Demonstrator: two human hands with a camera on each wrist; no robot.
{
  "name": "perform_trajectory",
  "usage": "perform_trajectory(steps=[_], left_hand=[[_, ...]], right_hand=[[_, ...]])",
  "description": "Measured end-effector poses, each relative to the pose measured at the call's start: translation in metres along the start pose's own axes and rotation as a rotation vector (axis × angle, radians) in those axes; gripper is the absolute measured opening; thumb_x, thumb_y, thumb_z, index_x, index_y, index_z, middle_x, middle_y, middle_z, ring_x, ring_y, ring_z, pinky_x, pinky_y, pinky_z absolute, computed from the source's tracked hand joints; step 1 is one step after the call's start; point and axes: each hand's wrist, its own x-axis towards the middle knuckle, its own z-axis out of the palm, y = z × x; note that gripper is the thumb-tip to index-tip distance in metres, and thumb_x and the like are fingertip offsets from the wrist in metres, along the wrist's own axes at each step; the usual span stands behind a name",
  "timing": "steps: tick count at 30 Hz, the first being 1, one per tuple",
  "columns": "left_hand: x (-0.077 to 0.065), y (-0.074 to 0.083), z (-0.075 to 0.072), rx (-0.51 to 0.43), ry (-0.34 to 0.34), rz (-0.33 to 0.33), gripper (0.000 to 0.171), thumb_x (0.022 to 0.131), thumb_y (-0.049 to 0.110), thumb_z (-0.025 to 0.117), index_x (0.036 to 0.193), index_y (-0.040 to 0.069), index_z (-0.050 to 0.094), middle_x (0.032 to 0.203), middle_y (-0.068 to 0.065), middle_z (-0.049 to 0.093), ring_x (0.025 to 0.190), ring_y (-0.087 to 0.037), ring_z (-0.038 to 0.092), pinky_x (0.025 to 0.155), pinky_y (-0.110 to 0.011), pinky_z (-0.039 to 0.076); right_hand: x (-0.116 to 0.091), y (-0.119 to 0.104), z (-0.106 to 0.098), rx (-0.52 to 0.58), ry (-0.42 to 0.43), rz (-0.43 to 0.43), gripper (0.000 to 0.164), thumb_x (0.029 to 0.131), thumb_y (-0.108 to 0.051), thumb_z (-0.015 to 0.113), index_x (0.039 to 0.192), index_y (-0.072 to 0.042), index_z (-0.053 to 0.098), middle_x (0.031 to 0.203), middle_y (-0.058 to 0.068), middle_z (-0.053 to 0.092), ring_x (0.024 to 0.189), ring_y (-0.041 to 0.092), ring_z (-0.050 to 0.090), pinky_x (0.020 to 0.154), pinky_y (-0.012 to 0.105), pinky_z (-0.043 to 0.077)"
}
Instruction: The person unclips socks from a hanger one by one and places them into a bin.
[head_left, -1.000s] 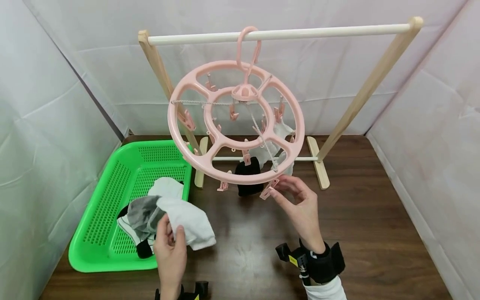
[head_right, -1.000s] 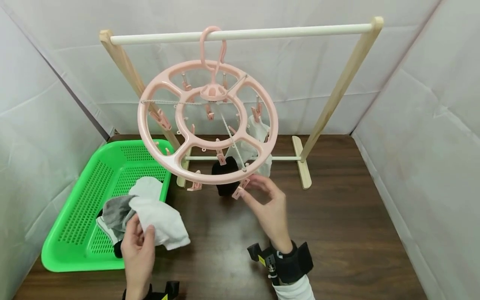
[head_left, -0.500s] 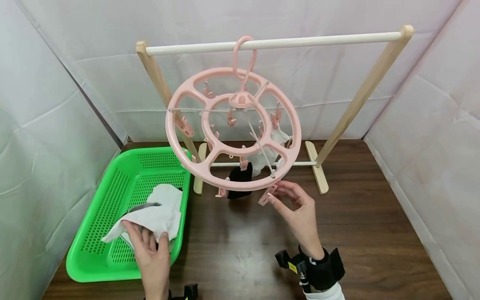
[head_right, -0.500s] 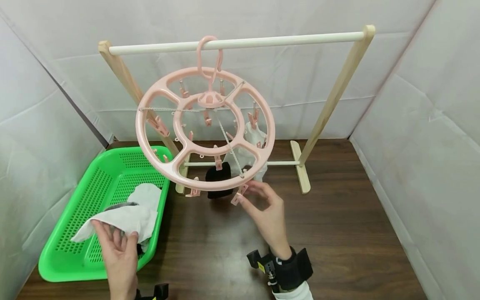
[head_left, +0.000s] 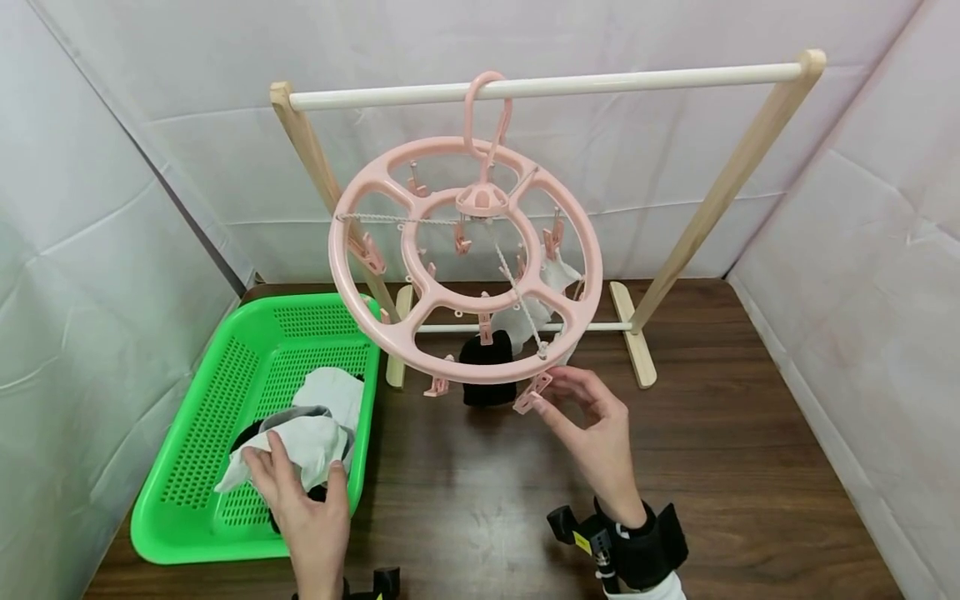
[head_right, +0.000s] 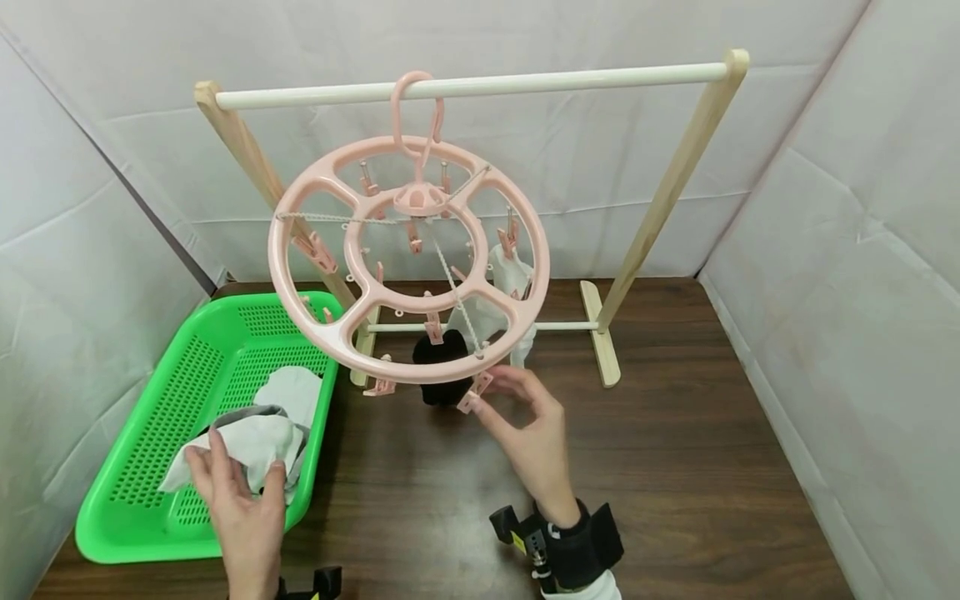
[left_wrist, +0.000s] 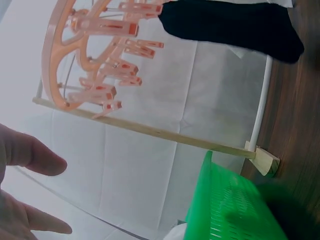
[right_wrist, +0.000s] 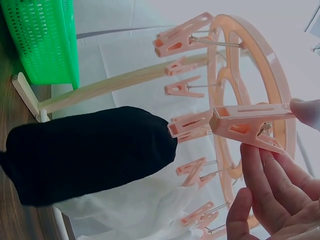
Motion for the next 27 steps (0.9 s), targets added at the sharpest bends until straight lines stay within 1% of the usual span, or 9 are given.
perform_trajectory(steps=[4,5,7,11,14,17,21,25,27], left_hand=[[-0.002,0.003,0.005,0.06,0.066,0.056,0.074,0.078,-0.015,0.06,0.146,-0.004,0.036,0.15,-0.023,0.012,0.137,-0.035,0.018,0.109,-0.044,0.021],[-0.003,0.003,0.007,0.07,0.074,0.062,0.072,0.076,-0.016,0.06,0.145,-0.003,0.039,0.148,-0.023,0.016,0.134,-0.035,0.02,0.107,-0.047,0.023],[-0.005,0.004,0.012,0.078,0.065,0.074,0.071,0.075,-0.017,0.061,0.142,-0.001,0.044,0.144,-0.023,0.022,0.131,-0.036,0.021,0.103,-0.053,0.025],[-0.009,0.001,0.027,0.109,-0.022,0.13,0.069,0.075,-0.016,0.062,0.14,0.0,0.046,0.137,-0.025,0.03,0.126,-0.037,0.025,0.095,-0.062,0.028],[-0.011,-0.001,0.038,0.12,-0.098,0.19,0.066,0.077,-0.015,0.062,0.14,-0.002,0.045,0.133,-0.027,0.034,0.124,-0.04,0.028,0.092,-0.062,0.028],[-0.013,-0.005,0.049,0.103,-0.151,0.231,0.064,0.078,-0.015,0.061,0.139,-0.003,0.044,0.132,-0.027,0.035,0.122,-0.042,0.03,0.091,-0.06,0.027],[-0.014,-0.012,0.064,0.079,-0.194,0.279,0.065,0.076,-0.016,0.061,0.137,-0.005,0.045,0.131,-0.027,0.037,0.12,-0.043,0.032,0.092,-0.059,0.028],[-0.013,-0.021,0.081,0.045,-0.266,0.302,0.065,0.076,-0.014,0.063,0.138,-0.005,0.044,0.133,-0.026,0.04,0.122,-0.043,0.037,0.093,-0.059,0.032],[-0.011,-0.027,0.09,0.002,-0.317,0.303,0.066,0.079,-0.011,0.063,0.141,-0.002,0.041,0.137,-0.025,0.04,0.124,-0.041,0.04,0.095,-0.059,0.033]], right_hand=[[-0.002,-0.003,0.002,0.005,-0.009,-0.019,0.033,0.082,0.011,0.07,0.114,0.002,0.064,0.103,0.018,0.067,0.093,0.021,0.064,0.084,0.027,0.049],[-0.003,-0.004,0.002,0.004,-0.013,-0.025,0.033,0.082,0.011,0.07,0.114,0.003,0.064,0.103,0.018,0.067,0.093,0.021,0.064,0.084,0.027,0.049],[-0.004,-0.005,0.002,0.002,-0.016,-0.037,0.034,0.082,0.012,0.07,0.114,0.003,0.063,0.102,0.019,0.067,0.093,0.02,0.064,0.085,0.026,0.048],[-0.005,-0.006,0.002,0.006,-0.02,-0.046,0.035,0.081,0.013,0.069,0.114,0.003,0.063,0.101,0.019,0.067,0.092,0.017,0.064,0.083,0.026,0.049],[-0.004,-0.007,0.002,0.006,-0.019,-0.046,0.034,0.081,0.012,0.07,0.114,0.003,0.064,0.102,0.019,0.067,0.091,0.017,0.064,0.082,0.026,0.049],[-0.004,-0.009,0.001,0.002,-0.019,-0.047,0.034,0.081,0.012,0.07,0.114,0.002,0.064,0.102,0.018,0.067,0.091,0.019,0.064,0.083,0.027,0.049],[-0.005,-0.012,0.002,-0.004,-0.028,-0.052,0.035,0.081,0.012,0.07,0.114,0.002,0.064,0.102,0.018,0.067,0.092,0.02,0.064,0.085,0.027,0.048],[-0.005,-0.015,0.002,0.002,-0.038,-0.055,0.037,0.08,0.012,0.071,0.115,0.002,0.063,0.102,0.018,0.067,0.092,0.02,0.064,0.086,0.027,0.047],[-0.005,-0.016,0.001,0.003,-0.04,-0.055,0.037,0.08,0.012,0.071,0.115,0.001,0.063,0.103,0.018,0.067,0.092,0.021,0.064,0.086,0.028,0.047]])
